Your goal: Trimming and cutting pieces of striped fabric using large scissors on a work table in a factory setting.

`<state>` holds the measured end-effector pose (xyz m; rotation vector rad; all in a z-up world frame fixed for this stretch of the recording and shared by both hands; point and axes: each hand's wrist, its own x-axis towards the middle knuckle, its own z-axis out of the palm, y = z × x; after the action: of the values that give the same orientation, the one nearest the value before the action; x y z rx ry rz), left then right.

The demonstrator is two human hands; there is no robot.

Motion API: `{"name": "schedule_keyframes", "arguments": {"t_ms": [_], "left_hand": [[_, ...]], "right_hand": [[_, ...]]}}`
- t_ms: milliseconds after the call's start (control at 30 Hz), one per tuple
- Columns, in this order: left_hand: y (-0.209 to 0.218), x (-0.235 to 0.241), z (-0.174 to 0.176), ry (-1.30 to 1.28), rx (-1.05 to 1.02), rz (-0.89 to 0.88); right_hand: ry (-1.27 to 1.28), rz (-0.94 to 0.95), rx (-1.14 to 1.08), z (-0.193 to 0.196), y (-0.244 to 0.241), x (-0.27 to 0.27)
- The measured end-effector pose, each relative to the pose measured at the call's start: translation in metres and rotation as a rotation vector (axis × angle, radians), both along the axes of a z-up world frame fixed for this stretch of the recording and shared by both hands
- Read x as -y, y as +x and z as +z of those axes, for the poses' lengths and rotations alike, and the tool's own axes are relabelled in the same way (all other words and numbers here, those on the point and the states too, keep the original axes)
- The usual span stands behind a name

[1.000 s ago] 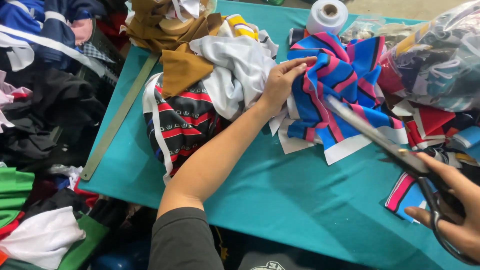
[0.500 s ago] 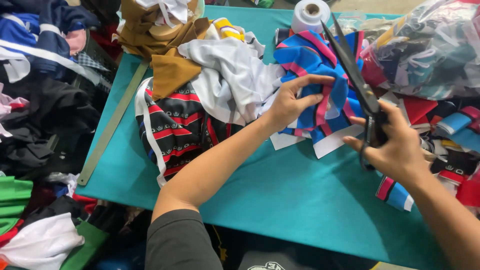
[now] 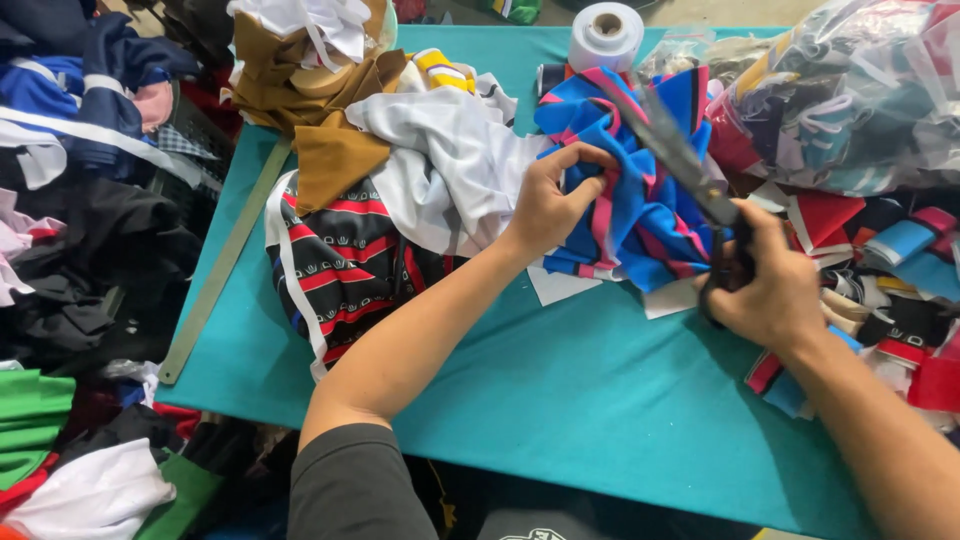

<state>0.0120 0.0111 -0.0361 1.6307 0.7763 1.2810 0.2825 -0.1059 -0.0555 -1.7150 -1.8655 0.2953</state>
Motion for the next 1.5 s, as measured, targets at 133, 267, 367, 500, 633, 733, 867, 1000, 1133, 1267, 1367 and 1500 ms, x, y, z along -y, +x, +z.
{"name": "schedule_keyframes", "arguments": {"t_ms": [133, 267, 367, 500, 633, 733, 867, 1000, 1133, 1267, 1367, 1500], "left_hand": [[-0.006, 0.005, 0.016, 0.086, -0.114, -0.003], [-0.005, 0.007, 0.015, 0.116, -0.116, -0.253], [0.002, 0.01, 0.003, 0.166, -0.212, -0.383], [0.01, 0.021, -0.002, 0.353, -0.681, -0.204], [0.015, 0.033, 0.012, 0.496, -0.911, 0.118], [0.021, 0.043, 0.021, 0.657, -0.728, 0.265], [0.025, 0.049, 0.022, 0.878, -0.475, 0.121], [0.034, 0.06, 0.028, 1.092, -0.413, -0.014], [0.054, 0.077, 0.031, 1.212, -0.4, -0.303], [0.104, 0.109, 0.012, 1.27, -0.348, -0.506], [0.104, 0.117, 0.007, 1.255, -0.336, -0.481], [0.103, 0.126, 0.008, 1.226, -0.31, -0.464]], "right_hand": [[0.245, -0.009, -0.04, 0.01, 0.038, -0.001], [0.319, -0.052, -0.076, 0.032, 0.052, 0.004], [0.242, -0.117, -0.173, 0.036, 0.057, 0.006], [0.195, -0.065, -0.238, 0.049, 0.046, 0.01], [0.246, 0.098, -0.251, 0.048, 0.032, 0.011], [0.186, 0.056, -0.056, 0.033, 0.02, 0.006], [0.054, -0.043, 0.077, 0.012, 0.015, -0.009], [-0.118, -0.057, 0.193, 0.028, 0.006, -0.018], [-0.175, -0.072, 0.214, 0.028, 0.007, -0.019], [-0.201, -0.092, 0.246, 0.028, 0.006, -0.017], [-0.105, -0.03, 0.257, 0.025, 0.007, -0.016], [-0.094, -0.017, 0.276, 0.023, 0.007, -0.016]]}}
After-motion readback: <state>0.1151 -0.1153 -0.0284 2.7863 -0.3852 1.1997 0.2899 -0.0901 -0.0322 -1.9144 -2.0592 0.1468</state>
